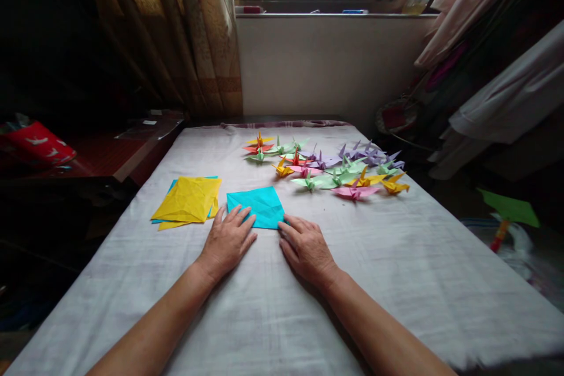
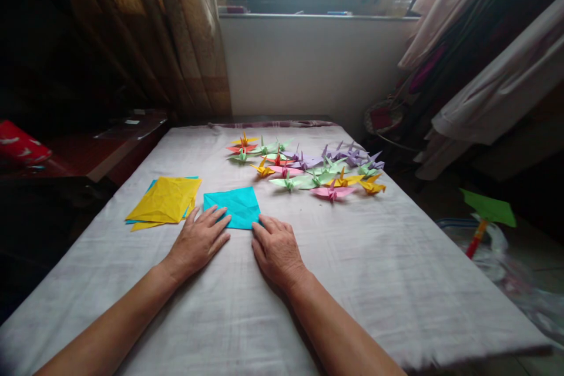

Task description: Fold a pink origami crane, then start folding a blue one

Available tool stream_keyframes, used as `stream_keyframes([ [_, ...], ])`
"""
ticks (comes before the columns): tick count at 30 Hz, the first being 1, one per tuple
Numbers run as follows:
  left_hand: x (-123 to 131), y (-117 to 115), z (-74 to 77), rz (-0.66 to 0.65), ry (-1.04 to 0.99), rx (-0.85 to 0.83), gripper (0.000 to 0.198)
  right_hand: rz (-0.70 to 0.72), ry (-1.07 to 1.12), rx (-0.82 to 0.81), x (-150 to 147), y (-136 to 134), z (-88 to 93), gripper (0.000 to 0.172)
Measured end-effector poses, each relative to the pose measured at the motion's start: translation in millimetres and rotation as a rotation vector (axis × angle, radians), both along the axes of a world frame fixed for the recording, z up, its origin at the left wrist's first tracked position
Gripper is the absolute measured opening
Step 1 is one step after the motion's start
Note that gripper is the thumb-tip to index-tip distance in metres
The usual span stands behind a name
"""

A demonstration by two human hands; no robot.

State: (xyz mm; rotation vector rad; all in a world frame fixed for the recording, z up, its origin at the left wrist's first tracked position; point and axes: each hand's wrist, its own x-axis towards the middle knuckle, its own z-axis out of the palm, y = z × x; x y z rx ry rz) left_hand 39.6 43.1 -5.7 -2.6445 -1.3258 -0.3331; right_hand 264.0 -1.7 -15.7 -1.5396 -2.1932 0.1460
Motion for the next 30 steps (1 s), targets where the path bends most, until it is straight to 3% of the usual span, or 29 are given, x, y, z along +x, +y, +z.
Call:
stream_keyframes([
  [5,10,8,6.0,-0.131,0.006,0.154,0.015,-0.094,0.073,-0.007,3,4,-1.7,0.039],
  [12,14,16,12.1,-0.282,0.242,0.206,0.014,-0.082,0.200,-0.036,7,5,-4.4,0.048],
  [21,15,20,13.4,-0.356,0.298,0.256,0.018,-0.046,0.294,-0.008,7,7,-9.3,0.051],
  [26,2,28,16.8,-0.392,0.281,0.258,0.015,-0.023,0.232,0.061,7,7,-9.1,0.050],
  [30,-18,33,18.2,-0.560,0.182,0.262,0.014,-0.050,0.055,0.189,10,10,-9.8,0.052],
])
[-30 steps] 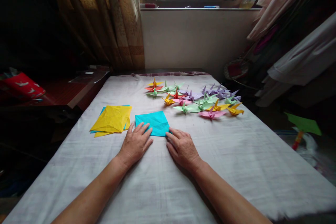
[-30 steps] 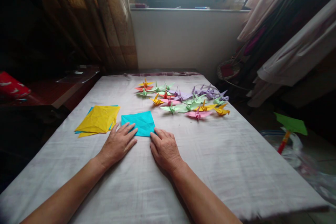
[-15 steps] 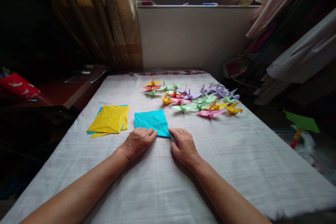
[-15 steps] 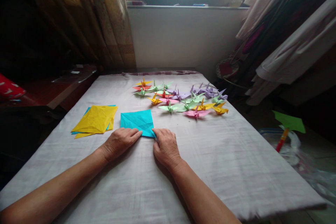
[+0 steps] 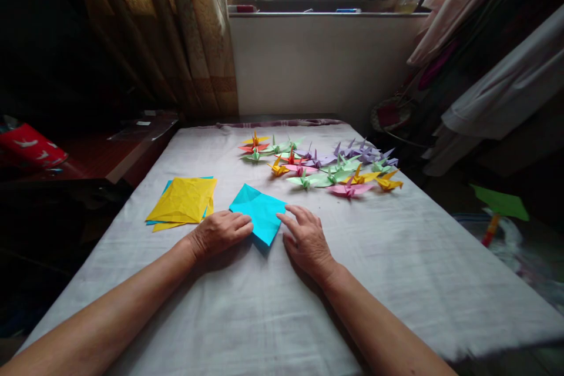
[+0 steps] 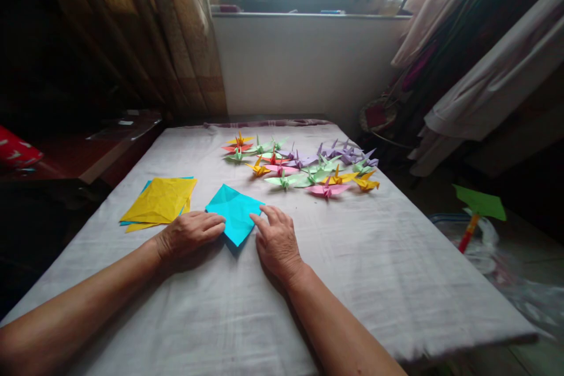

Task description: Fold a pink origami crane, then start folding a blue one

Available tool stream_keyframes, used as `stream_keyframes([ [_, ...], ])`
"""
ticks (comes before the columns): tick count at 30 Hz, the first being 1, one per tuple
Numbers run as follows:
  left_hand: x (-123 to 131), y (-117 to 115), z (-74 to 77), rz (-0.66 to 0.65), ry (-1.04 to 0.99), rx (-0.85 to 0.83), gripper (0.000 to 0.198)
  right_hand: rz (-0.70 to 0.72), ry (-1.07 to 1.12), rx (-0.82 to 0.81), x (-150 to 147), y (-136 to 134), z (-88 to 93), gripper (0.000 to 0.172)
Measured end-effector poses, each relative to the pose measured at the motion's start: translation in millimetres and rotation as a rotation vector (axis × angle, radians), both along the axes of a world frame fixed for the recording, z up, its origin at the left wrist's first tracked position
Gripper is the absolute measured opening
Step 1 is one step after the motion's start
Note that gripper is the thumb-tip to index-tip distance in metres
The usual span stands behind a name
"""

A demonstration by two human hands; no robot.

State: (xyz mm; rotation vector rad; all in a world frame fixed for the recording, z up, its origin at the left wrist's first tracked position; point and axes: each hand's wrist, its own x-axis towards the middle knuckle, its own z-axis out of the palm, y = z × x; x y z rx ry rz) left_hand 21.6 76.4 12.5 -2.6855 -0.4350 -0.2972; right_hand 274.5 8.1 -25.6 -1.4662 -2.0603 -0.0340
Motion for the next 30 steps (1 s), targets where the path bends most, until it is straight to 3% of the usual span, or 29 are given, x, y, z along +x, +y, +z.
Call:
stream_keyframes([
  [5,-18,5,-2.3,-0.153,-0.069,0.015,0.018,0.038,-0.131,0.090,2,8,-1.0,0.039],
  [10,-26,5,-1.6,-0.136,-0.084,-0.032,0.019,0.104,-0.151,0.030,-1,12,2.0,0.030],
  [14,-29,3,-1.5,-0.142,-0.142,-0.085,0.021,0.126,-0.171,-0.033,1,13,2.7,0.038],
  [17,-30,2,-6.0,-0.151,-0.179,-0.107,0.022,0.142,-0.178,0.001,8,13,3.9,0.043],
  [19,-29,5,-10.6,-0.157,-0.183,-0.112,0.022,0.156,-0.178,0.067,12,12,7.0,0.034],
  [24,-28,13,-14.0,-0.069,-0.142,-0.175,0.022,0.318,-0.235,0.214,12,0,19.4,0.020],
  [30,-24,-4,-5.1,0.103,-0.208,-0.405,0.027,0.466,-0.212,0.148,-2,-9,20.3,0.019],
])
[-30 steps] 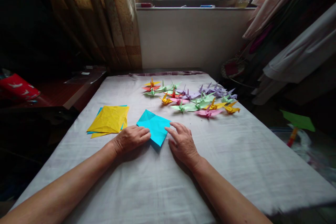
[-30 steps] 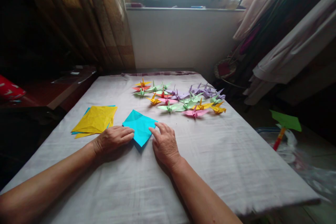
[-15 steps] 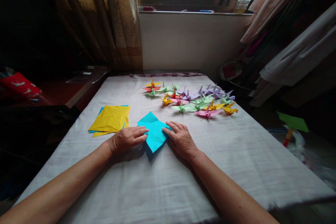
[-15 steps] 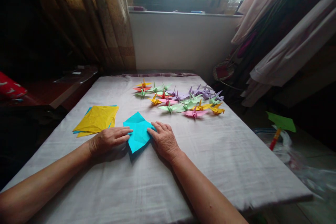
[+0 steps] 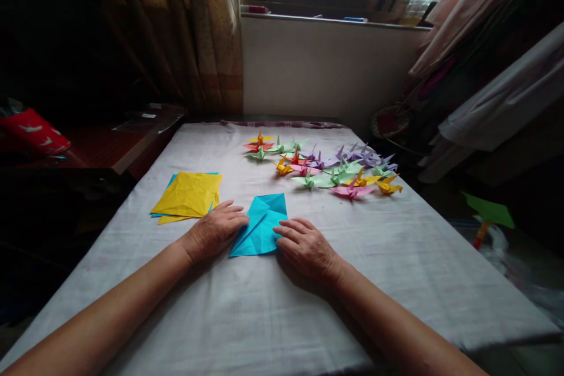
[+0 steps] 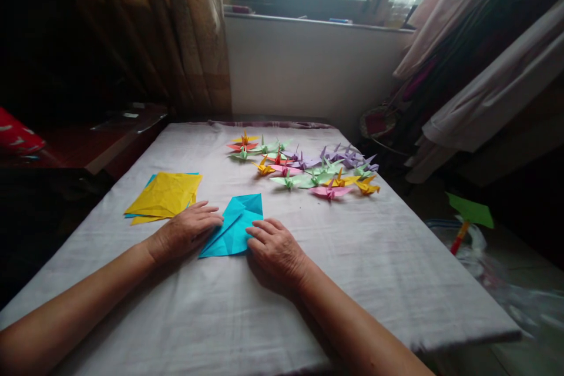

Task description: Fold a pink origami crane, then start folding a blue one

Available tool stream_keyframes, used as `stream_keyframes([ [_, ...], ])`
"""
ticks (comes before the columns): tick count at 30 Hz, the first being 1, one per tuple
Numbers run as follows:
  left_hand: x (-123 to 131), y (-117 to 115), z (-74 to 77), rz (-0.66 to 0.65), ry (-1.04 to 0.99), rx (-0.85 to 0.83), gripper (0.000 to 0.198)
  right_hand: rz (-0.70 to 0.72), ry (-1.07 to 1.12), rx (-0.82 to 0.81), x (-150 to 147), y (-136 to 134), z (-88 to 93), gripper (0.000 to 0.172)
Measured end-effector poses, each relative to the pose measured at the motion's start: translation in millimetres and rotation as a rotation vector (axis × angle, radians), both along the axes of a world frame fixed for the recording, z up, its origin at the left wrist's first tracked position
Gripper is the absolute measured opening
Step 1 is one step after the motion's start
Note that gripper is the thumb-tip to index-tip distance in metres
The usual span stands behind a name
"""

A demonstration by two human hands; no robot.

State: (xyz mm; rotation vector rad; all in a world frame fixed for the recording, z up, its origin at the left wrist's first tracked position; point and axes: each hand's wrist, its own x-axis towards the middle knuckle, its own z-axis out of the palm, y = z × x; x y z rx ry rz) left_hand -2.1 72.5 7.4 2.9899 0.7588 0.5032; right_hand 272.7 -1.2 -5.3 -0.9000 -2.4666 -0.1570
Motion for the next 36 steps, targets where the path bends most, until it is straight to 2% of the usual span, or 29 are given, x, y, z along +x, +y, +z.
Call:
stream_keyframes([
  [4,-2,-15,-9.2,0.038,-0.042,-0.150,0.031,0.021,0.031,-0.140,2,2,-1.3,0.017],
  [8,-5,-22,-19.2,0.088,-0.055,-0.212,0.032,0.025,0.094,-0.283,14,9,-2.0,0.017],
  [12,-4,-27,-18.4,0.125,-0.044,-0.221,0.037,0.001,0.212,-0.387,22,22,-1.6,0.014],
  [16,-4,-31,-14.8,0.125,-0.037,-0.254,0.035,-0.108,0.296,-0.471,17,33,0.6,0.013],
  [22,-10,-34,-14.1,0.152,-0.118,-0.357,0.021,-0.321,0.318,-0.414,-1,43,-8.0,0.012],
  [25,-9,-33,-13.3,0.159,-0.176,-0.394,0.024,-0.384,0.294,-0.380,-6,45,-13.2,0.013],
  [28,-6,-33,-11.0,0.169,-0.208,-0.400,0.025,-0.408,0.279,-0.366,-8,46,-15.0,0.015],
  [36,0,-38,-8.0,0.224,-0.205,-0.438,0.008,-0.436,0.232,-0.332,-13,48,-14.1,0.019],
])
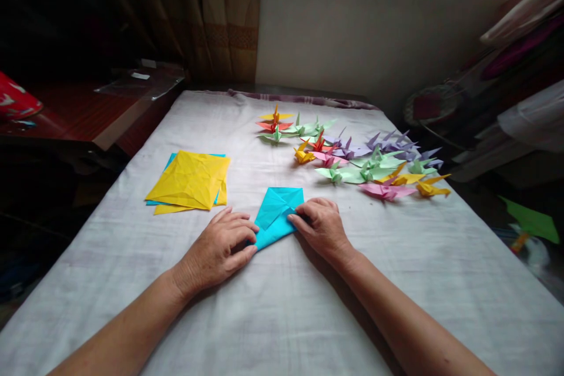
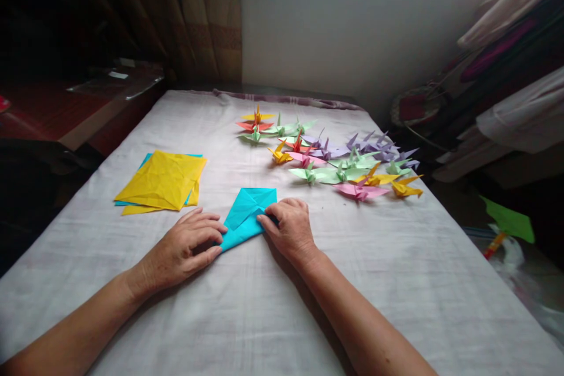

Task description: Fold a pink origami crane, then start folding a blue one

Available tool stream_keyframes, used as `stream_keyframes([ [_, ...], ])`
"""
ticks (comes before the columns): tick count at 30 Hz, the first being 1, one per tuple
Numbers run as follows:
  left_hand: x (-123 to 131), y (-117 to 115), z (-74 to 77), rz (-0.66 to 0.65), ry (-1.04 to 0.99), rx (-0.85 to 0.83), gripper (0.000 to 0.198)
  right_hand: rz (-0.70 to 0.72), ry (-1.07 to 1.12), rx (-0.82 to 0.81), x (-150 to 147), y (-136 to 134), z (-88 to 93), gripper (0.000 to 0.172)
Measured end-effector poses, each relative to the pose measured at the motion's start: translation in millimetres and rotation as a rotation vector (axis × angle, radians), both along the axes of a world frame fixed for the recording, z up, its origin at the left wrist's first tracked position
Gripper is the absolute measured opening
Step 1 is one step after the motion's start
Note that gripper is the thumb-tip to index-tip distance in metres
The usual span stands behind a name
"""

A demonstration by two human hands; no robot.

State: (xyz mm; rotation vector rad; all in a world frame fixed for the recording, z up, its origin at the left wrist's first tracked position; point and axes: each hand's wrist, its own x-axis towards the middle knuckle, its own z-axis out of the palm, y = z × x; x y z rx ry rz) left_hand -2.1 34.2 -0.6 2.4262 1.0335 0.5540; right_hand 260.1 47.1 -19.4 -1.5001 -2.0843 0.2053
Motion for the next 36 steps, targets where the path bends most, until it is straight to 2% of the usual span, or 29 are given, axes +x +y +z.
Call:
stream_keyframes([
  [5,1,-3,-2.6,0.053,-0.013,0.017,0.021,-0.025,-0.021,0.024,-4,-2,-1.2,0.021],
  [16,-1,-2,-6.7,-0.145,0.167,0.153,0.038,-0.087,0.029,0.042,-8,-4,1.2,0.026],
  [36,5,-3,-5.5,-0.158,0.204,0.209,0.039,-0.142,-0.027,0.019,-12,-5,3.9,0.023],
])
